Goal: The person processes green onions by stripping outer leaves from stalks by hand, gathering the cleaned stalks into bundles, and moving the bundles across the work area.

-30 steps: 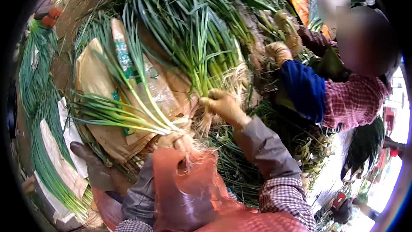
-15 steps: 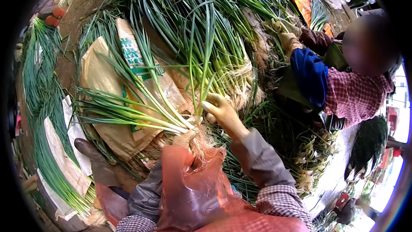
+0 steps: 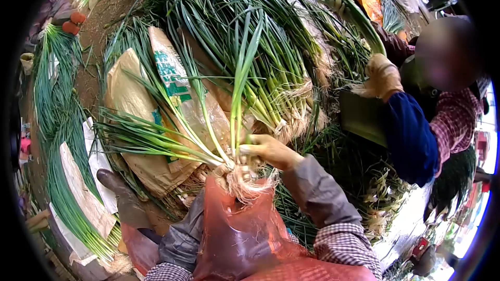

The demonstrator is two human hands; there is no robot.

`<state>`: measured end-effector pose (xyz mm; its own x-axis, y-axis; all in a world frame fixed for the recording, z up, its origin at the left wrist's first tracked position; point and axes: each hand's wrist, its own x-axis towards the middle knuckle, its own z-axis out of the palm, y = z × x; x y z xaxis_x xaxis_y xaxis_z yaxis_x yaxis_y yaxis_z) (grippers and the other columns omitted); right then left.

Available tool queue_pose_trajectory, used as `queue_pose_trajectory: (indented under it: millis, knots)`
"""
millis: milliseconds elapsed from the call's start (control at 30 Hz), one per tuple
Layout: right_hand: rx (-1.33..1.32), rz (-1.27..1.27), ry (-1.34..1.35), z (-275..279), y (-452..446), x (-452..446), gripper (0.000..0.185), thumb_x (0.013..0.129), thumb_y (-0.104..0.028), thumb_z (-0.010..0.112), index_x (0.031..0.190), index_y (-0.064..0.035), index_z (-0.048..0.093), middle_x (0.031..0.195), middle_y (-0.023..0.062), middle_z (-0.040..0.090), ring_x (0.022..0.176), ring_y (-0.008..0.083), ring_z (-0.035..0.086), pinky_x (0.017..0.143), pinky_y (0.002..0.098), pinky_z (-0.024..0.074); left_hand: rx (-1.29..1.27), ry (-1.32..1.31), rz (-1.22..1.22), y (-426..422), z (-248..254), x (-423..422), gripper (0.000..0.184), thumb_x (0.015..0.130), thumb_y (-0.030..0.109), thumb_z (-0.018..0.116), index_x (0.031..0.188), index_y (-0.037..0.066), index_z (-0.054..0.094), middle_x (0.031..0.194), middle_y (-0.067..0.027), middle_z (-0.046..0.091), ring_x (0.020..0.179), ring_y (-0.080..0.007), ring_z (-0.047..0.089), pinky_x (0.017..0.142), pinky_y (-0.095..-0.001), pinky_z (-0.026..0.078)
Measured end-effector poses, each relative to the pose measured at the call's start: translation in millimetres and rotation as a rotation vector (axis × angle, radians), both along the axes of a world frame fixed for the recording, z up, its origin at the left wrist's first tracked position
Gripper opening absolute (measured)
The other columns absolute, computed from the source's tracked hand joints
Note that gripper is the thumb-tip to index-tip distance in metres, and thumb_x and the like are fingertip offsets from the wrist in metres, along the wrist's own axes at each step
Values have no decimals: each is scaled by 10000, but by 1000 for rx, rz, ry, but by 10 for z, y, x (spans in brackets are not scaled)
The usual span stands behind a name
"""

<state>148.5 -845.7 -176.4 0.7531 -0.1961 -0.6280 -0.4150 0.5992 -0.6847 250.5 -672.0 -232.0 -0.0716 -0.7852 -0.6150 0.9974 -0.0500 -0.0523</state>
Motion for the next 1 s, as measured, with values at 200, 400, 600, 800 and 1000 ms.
queue_pose_trajectory:
  millis: [200, 400, 600, 800, 1000]
  knots:
    - [-801, 87, 108, -20, 148, 217, 192, 855, -186, 644, 872, -2, 592, 674, 74, 542, 628, 139, 564, 576, 316, 462, 444, -788, -370, -104, 398, 3, 312, 850, 110, 574, 1160, 85, 597, 1014, -107, 660, 891, -272, 633, 793, -441, 515]
    - [-585, 196, 128, 278, 258, -296, 165, 872, -186, 631, 816, -31, 622, 629, 36, 524, 569, 112, 495, 528, 280, 402, 263, -462, -397, -105, 327, 83, 357, 858, 189, 594, 1182, 39, 582, 867, -63, 643, 734, -170, 603, 677, -318, 509]
    - [-979, 1336, 643, -379, 87, -1594, 135, 797, -186, 597, 866, -98, 674, 765, 111, 644, 730, 304, 620, 656, 387, 517, -670, 171, -74, -283, 605, 362, 312, 809, 62, 625, 1096, 98, 508, 802, -18, 489, 747, -135, 541, 619, -269, 510]
    - [-1401, 362, 599, -826, -756, -271, 254, 861, -247, 632, 1033, -62, 604, 1082, 158, 554, 839, 221, 598, 769, 324, 503, -1214, -151, 79, -366, 449, 702, 247, 833, -10, 607, 1051, 103, 584, 968, -90, 535, 746, -171, 574, 562, -290, 517]
    - [-655, 40, 231, -166, -1044, 384, 247, 898, -246, 561, 958, -15, 622, 807, 88, 616, 709, 146, 553, 721, 299, 488, -811, -410, -36, -145, -410, 557, 260, 782, 11, 646, 1009, 93, 550, 1011, -51, 549, 972, -249, 556, 840, -466, 483]
